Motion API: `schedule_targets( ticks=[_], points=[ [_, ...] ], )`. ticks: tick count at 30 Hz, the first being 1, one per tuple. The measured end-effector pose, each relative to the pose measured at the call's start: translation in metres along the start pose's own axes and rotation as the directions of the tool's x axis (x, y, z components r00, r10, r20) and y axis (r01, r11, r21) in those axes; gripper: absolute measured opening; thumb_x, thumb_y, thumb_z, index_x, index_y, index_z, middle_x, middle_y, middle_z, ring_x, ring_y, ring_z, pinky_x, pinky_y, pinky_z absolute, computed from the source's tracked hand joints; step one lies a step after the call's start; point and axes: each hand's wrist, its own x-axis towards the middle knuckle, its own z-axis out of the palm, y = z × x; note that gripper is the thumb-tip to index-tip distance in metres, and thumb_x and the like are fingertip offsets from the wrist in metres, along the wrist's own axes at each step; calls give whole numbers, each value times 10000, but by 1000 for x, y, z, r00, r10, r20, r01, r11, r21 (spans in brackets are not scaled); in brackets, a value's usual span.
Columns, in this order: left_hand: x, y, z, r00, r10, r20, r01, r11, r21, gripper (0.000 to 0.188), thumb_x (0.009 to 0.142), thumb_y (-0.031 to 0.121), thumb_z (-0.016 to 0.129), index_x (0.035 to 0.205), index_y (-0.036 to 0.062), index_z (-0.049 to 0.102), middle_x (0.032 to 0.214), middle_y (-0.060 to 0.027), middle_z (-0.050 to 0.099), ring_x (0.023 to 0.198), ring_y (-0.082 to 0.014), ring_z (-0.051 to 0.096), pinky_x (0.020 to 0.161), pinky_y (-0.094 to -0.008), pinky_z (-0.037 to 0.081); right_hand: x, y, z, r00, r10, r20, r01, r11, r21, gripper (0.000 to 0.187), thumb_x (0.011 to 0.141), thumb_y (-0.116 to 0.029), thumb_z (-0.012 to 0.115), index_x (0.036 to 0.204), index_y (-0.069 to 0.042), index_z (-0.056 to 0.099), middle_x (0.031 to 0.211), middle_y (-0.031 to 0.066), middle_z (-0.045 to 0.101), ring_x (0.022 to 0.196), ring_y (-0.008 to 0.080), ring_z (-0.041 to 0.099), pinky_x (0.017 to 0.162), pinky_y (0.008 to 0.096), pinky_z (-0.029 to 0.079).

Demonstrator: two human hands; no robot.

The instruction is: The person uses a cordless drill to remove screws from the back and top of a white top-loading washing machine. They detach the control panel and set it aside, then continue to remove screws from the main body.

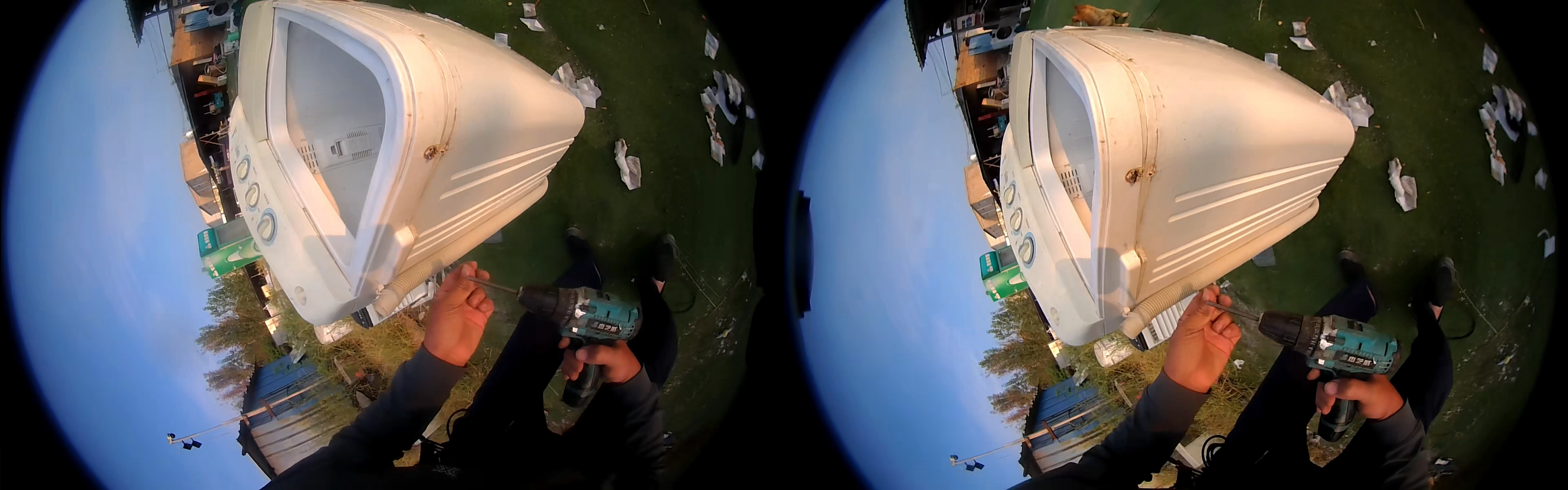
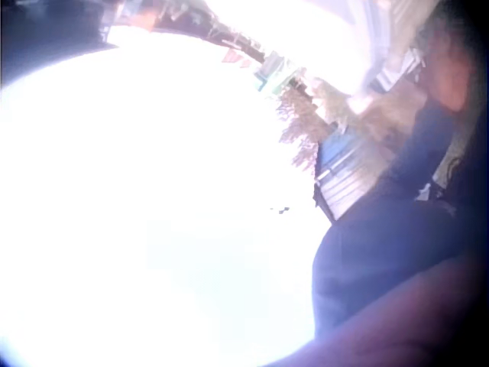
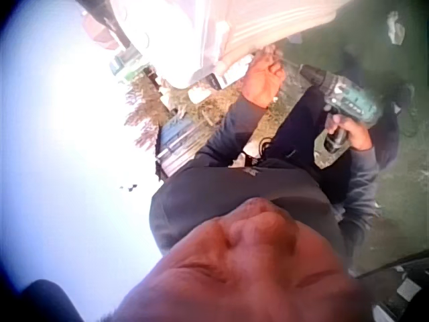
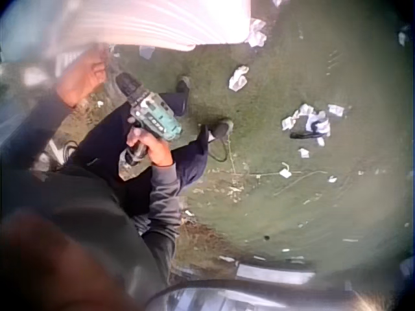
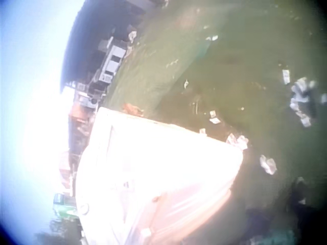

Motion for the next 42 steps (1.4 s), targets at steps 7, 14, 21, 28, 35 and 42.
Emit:
schedule_targets(
  ticks=[7,14,21,28,35,42],
  points=[
    [-23,-41,0,922,382,61,-345,884,-315,108,1056,209,578,1134,141,607,1109,10,646,750,-87,463,708,-263,405,44,-2,-40,970,82,230,-41,983,-178,361,818,-140,682,1109,68,640,717,142,648,685,252,669,682,378,546],
    [-34,-52,9,742,670,-10,-605,663,-442,153,1076,265,535,1134,140,601,1092,13,650,735,-96,444,687,-262,395,96,-24,-57,885,146,443,-18,960,-281,395,796,-152,702,1115,71,633,761,146,640,677,254,645,712,398,552],
    [-3,-73,16,399,917,-8,-866,374,-332,168,1078,267,535,1145,123,589,983,3,617,730,-95,447,669,-250,399,147,-33,-76,790,191,582,-20,958,-288,428,793,-130,730,1151,84,636,764,145,632,733,278,651,742,417,548],
    [11,-69,23,150,986,70,-986,154,-64,179,1089,258,520,1164,100,560,962,-17,596,729,-86,460,670,-258,426,200,-25,-81,609,261,749,-140,965,-222,417,782,-218,683,1137,-2,634,695,125,568,620,296,599,686,490,544],
    [4,-61,39,13,1000,-10,-987,14,160,293,1083,260,538,1255,23,558,1037,-67,642,718,-82,447,677,-263,434,199,-20,-57,567,90,819,222,940,-257,421,875,-207,690,1185,65,602,775,126,661,756,243,673,766,392,552],
    [-4,-58,53,38,999,-17,-957,41,287,264,1070,202,547,1239,1,579,1122,-84,650,709,-84,476,666,-265,462,192,-24,-39,480,183,858,-155,980,-122,398,866,-168,660,1186,58,588,726,111,617,712,245,655,755,410,559]
  ],
)
